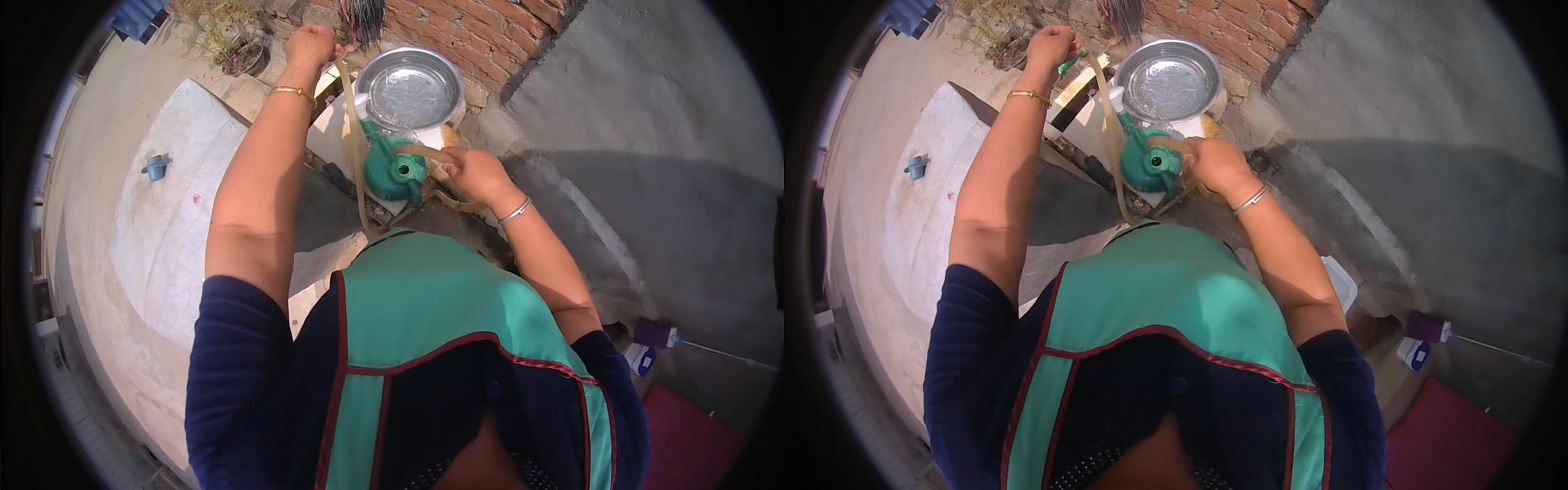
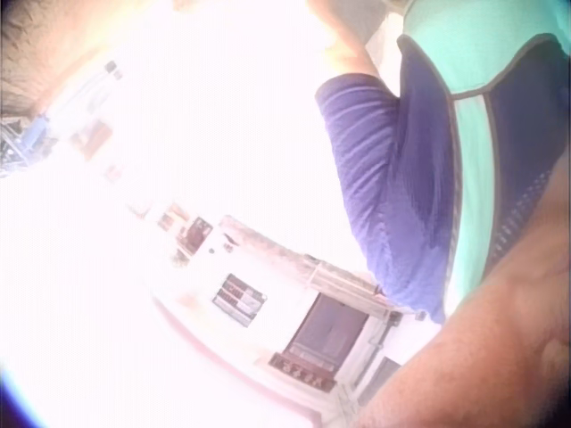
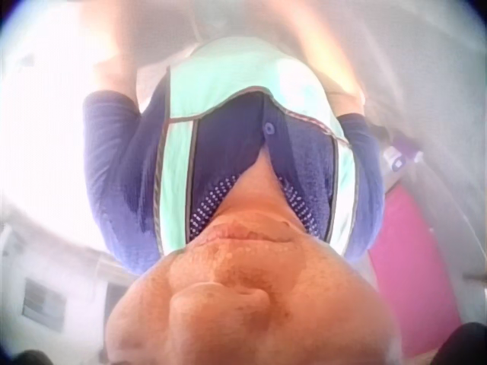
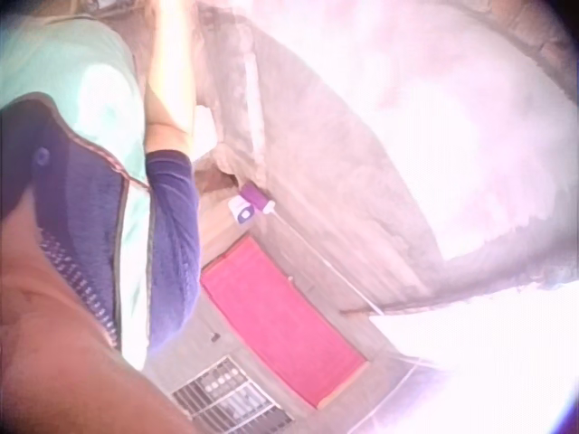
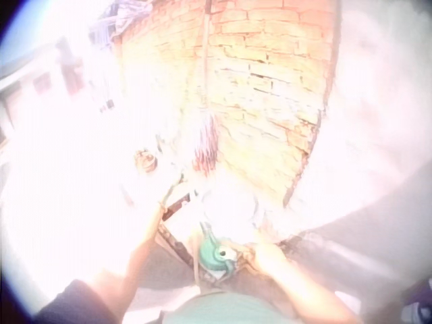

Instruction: The person fills a watering can at a tap, walks to a garden bed and pours water onto flowers, then plucks weeds from a potted plant and places them in a container, before entering a building to wash their hands at a sink.

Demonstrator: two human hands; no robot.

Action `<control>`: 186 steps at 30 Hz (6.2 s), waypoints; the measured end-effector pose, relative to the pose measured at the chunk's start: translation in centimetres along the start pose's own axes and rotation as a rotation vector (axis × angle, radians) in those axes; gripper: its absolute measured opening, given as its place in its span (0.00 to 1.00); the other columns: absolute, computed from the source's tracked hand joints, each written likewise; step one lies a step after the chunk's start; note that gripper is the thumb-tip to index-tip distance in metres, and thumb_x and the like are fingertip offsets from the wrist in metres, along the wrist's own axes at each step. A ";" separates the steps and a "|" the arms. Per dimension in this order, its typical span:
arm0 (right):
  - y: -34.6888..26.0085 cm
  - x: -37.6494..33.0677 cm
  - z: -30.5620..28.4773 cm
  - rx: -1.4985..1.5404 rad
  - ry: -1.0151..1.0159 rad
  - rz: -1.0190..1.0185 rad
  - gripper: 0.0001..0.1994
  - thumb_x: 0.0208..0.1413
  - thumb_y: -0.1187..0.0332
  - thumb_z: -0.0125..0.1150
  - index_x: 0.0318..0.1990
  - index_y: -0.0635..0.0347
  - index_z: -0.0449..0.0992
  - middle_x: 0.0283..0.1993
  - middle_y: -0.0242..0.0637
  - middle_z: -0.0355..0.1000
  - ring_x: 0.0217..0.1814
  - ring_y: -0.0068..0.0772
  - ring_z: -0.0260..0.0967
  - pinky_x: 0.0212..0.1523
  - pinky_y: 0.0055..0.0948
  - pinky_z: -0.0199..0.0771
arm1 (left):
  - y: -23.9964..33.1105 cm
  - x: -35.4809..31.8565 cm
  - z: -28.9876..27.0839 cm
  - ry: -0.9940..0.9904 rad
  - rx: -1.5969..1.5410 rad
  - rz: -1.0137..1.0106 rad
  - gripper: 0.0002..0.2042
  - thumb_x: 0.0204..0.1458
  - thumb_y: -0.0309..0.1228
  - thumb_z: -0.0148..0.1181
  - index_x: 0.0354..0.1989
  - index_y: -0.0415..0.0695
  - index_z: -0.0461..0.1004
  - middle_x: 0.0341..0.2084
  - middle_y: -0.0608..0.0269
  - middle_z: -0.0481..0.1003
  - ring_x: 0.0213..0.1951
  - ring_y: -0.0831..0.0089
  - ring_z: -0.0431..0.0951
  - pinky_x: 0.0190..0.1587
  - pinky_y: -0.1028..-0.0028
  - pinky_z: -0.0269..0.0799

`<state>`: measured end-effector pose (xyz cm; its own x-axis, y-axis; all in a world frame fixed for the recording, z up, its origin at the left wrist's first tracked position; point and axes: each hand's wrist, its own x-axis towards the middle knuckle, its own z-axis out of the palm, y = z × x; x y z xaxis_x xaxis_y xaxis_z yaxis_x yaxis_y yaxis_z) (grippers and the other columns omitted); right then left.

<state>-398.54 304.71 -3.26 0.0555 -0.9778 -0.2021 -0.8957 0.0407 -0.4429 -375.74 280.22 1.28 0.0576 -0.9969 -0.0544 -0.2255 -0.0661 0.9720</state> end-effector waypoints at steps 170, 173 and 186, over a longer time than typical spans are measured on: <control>4.4 18.0 17.1 0.436 -0.026 -0.109 0.14 0.45 0.67 0.59 0.39 0.67 0.73 0.41 0.51 0.70 0.43 0.46 0.69 0.44 0.35 0.69 | -27.0 -21.5 10.2 0.029 -0.059 -0.296 0.15 0.48 0.19 0.50 0.46 0.37 0.68 0.36 0.58 0.72 0.36 0.73 0.74 0.39 0.76 0.70; 4.0 21.3 19.9 0.384 -0.205 -0.022 0.16 0.50 0.63 0.54 0.38 0.72 0.72 0.35 0.53 0.72 0.36 0.42 0.73 0.38 0.33 0.71 | -27.1 -22.9 9.2 0.012 -0.250 -0.339 0.14 0.48 0.19 0.49 0.45 0.36 0.68 0.36 0.60 0.72 0.37 0.74 0.73 0.40 0.77 0.69; 5.3 14.4 19.2 0.918 -0.207 0.413 0.11 0.50 0.64 0.61 0.27 0.64 0.70 0.19 0.32 0.65 0.17 0.24 0.61 0.19 0.24 0.63 | -24.5 -31.4 5.5 0.005 -0.388 -0.450 0.12 0.50 0.19 0.47 0.44 0.38 0.69 0.35 0.65 0.72 0.35 0.78 0.72 0.38 0.80 0.67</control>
<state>-394.00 294.80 -25.24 -0.0269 -0.8008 -0.5984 -0.1839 0.5923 -0.7844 -377.40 312.92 -22.06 0.0697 -0.8741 -0.4808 0.1941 -0.4608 0.8660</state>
